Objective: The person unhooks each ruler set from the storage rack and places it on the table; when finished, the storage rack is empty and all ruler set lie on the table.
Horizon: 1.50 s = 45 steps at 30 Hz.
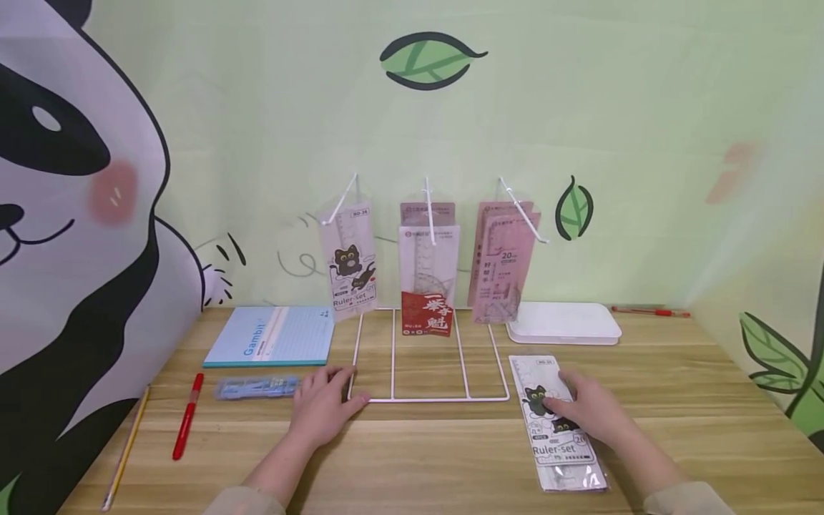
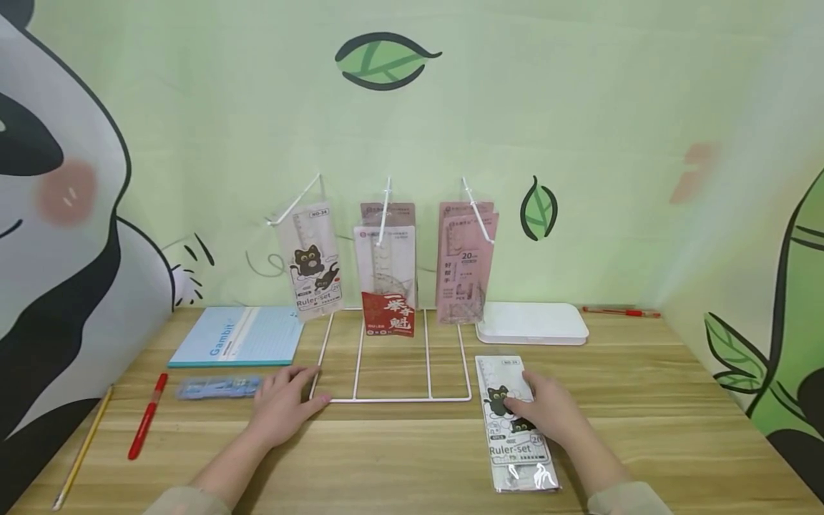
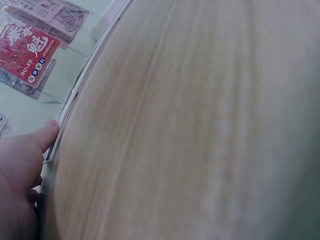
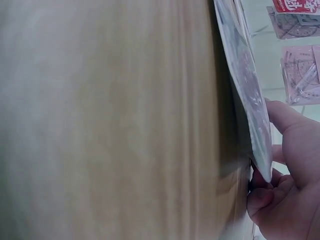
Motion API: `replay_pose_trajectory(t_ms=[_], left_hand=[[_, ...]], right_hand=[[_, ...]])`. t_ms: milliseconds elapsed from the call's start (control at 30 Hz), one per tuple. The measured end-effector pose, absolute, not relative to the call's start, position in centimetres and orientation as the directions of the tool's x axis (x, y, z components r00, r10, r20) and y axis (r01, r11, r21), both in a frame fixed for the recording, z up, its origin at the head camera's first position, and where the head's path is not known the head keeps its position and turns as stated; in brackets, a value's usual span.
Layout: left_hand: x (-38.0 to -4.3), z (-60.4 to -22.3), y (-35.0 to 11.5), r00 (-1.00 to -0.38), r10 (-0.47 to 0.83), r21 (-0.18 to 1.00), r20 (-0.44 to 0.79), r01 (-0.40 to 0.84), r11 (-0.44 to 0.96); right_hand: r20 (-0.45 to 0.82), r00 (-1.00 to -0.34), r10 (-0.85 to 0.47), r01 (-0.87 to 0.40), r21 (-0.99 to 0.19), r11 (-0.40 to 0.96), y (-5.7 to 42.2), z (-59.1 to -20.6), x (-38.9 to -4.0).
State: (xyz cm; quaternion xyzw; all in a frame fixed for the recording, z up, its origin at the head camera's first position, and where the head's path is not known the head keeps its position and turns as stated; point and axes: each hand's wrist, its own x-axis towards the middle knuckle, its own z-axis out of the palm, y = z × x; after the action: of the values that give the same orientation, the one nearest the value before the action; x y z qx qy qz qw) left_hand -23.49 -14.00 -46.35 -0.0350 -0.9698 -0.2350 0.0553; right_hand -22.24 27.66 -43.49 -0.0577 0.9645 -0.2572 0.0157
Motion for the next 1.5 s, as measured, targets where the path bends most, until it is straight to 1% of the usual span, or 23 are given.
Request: replay_pose_trajectory(t_ms=[300, 467, 667, 733, 933, 1100, 1300, 1500], left_hand=[[-23.4, -46.2, -14.0, -0.991, 0.045, 0.46, 0.126, 0.098, 0.882], [-23.4, -46.2, -13.9, -0.991, 0.05, 0.461, 0.124, 0.102, 0.882], [-23.3, -46.1, -13.8, -0.991, 0.05, 0.461, 0.123, 0.102, 0.881], [-23.3, -46.1, -13.8, -0.991, 0.052, 0.461, 0.119, 0.102, 0.881], [-23.2, -46.1, -13.7, -0.992, 0.052, 0.463, 0.114, 0.099, 0.881], [-23.2, -46.1, -13.8, -0.992, 0.05, 0.464, 0.116, 0.099, 0.88], [-23.3, -46.0, -13.9, -0.991, 0.051, 0.47, 0.123, 0.103, 0.877], [-23.3, -46.1, -14.0, -0.991, 0.047, 0.466, 0.122, 0.099, 0.879]], right_hand=[[-0.026, -0.994, -0.102, -0.077, -0.487, 0.87, 27.7, -43.4, -22.3], [-0.031, -0.993, -0.113, -0.084, -0.487, 0.869, 27.8, -43.1, -22.4], [-0.033, -0.992, -0.121, -0.085, -0.534, 0.841, 27.9, -42.6, -22.9], [0.003, -0.992, -0.129, -0.109, -0.556, 0.824, 27.9, -42.3, -23.4], [0.164, -0.976, -0.143, -0.215, -0.628, 0.748, 27.2, -41.0, -25.3], [0.177, -0.975, -0.135, -0.221, -0.702, 0.677, 26.3, -39.5, -26.6], [0.183, -0.976, -0.117, -0.213, -0.703, 0.679, 25.4, -37.9, -27.8], [0.213, -0.976, -0.037, -0.191, -0.765, 0.615, 24.2, -36.4, -29.1]])
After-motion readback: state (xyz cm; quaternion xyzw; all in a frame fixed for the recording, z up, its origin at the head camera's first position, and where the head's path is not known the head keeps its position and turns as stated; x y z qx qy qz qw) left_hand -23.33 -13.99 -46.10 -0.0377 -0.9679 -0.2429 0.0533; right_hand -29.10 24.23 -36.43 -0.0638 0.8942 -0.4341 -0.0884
